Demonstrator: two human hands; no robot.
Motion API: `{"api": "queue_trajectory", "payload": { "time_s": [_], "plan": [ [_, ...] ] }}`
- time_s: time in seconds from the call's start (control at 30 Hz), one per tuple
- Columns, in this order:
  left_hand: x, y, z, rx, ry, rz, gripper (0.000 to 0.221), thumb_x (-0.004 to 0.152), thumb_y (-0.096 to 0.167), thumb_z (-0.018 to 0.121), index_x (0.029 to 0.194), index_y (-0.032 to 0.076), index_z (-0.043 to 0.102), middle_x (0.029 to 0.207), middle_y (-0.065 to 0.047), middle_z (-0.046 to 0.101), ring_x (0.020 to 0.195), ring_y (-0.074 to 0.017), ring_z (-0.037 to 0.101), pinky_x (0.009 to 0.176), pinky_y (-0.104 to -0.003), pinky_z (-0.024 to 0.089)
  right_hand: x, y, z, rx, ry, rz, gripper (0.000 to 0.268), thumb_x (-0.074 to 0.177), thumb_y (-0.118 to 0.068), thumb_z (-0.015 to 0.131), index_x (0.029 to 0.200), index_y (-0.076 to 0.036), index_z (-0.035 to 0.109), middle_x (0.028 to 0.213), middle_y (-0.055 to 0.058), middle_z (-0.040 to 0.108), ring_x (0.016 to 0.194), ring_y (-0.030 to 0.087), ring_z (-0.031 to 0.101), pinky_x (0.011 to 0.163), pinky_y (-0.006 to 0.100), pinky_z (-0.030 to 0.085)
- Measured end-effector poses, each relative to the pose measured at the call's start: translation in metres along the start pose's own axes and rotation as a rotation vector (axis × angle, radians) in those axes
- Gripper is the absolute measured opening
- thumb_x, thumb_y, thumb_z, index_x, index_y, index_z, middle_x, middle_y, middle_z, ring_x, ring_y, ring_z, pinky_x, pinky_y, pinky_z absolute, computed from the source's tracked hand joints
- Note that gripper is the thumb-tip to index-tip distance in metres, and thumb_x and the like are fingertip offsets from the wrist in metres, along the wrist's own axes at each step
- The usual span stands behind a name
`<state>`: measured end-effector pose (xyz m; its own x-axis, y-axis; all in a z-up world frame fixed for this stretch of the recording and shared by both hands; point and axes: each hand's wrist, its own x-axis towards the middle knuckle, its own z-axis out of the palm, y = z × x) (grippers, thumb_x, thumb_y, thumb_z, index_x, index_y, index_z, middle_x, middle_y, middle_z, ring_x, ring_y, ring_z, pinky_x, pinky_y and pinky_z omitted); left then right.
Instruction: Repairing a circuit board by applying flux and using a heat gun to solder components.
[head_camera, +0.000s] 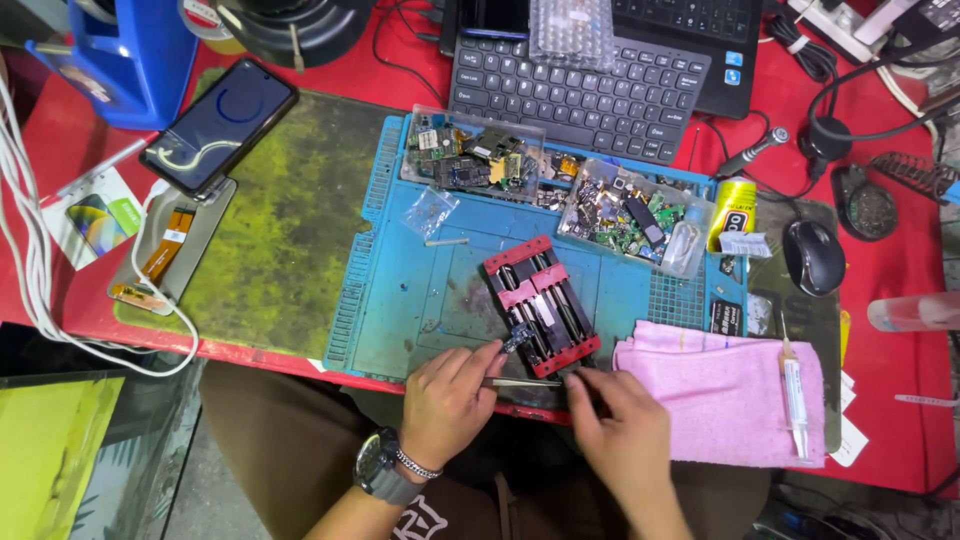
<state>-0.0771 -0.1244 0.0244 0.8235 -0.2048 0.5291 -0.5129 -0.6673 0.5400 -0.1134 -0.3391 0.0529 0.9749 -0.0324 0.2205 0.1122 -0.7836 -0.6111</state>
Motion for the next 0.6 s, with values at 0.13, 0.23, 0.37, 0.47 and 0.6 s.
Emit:
{"api": "queue_trajectory", "payload": {
  "time_s": [0.13, 0.23, 0.37, 0.47, 0.6],
  "plan": [
    [0.000, 0.000, -0.001, -0.007, -0.005, 0.014, 0.016, 0.094, 0.008, 0.072, 0.110, 0.006, 0.072, 0.078, 0.000, 0.065, 0.066, -0.0195, 0.063, 0.055, -0.036, 0.054, -0.010, -0.005, 0.028, -0.162, 0.236, -0.058, 0.016, 0.092, -0.023, 0.076, 0.099, -0.009, 0.080, 0.080, -0.001, 0.070, 0.067, 0.014, 0.066, 0.054, 0.028, 0.050],
    [0.000, 0.001, -0.002, -0.018, -0.005, -0.006, 0.021, 0.089, 0.003, 0.070, 0.109, 0.008, 0.073, 0.079, 0.002, 0.067, 0.066, -0.0181, 0.064, 0.056, -0.034, 0.055, -0.011, -0.004, 0.028, -0.112, 0.249, -0.192, 0.008, 0.091, -0.013, 0.073, 0.093, -0.006, 0.077, 0.079, 0.002, 0.070, 0.067, 0.016, 0.065, 0.053, 0.028, 0.049],
    [0.004, 0.003, -0.004, -0.032, 0.003, -0.006, 0.012, 0.095, 0.011, 0.069, 0.106, 0.007, 0.073, 0.077, 0.000, 0.067, 0.066, -0.0199, 0.065, 0.055, -0.035, 0.053, -0.012, -0.002, 0.023, 0.071, 0.231, -0.247, 0.010, 0.087, -0.008, 0.077, 0.095, -0.003, 0.076, 0.078, 0.006, 0.071, 0.064, 0.014, 0.064, 0.057, 0.025, 0.052],
    [0.002, 0.003, -0.004, -0.024, 0.002, -0.016, 0.013, 0.095, 0.011, 0.069, 0.105, 0.007, 0.074, 0.077, 0.000, 0.067, 0.066, -0.0200, 0.065, 0.055, -0.035, 0.053, -0.014, -0.001, 0.021, 0.086, 0.231, -0.282, 0.009, 0.085, -0.008, 0.077, 0.093, -0.004, 0.076, 0.077, 0.006, 0.070, 0.063, 0.014, 0.064, 0.056, 0.025, 0.052],
    [0.002, 0.003, -0.003, -0.036, -0.006, -0.012, 0.013, 0.093, 0.009, 0.069, 0.106, 0.007, 0.074, 0.078, 0.000, 0.069, 0.066, -0.0199, 0.066, 0.056, -0.035, 0.054, -0.021, 0.012, 0.026, 0.121, 0.186, -0.237, 0.028, 0.087, -0.011, 0.076, 0.114, -0.003, 0.074, 0.080, 0.006, 0.072, 0.060, 0.009, 0.062, 0.049, 0.020, 0.051]
  ]
}}
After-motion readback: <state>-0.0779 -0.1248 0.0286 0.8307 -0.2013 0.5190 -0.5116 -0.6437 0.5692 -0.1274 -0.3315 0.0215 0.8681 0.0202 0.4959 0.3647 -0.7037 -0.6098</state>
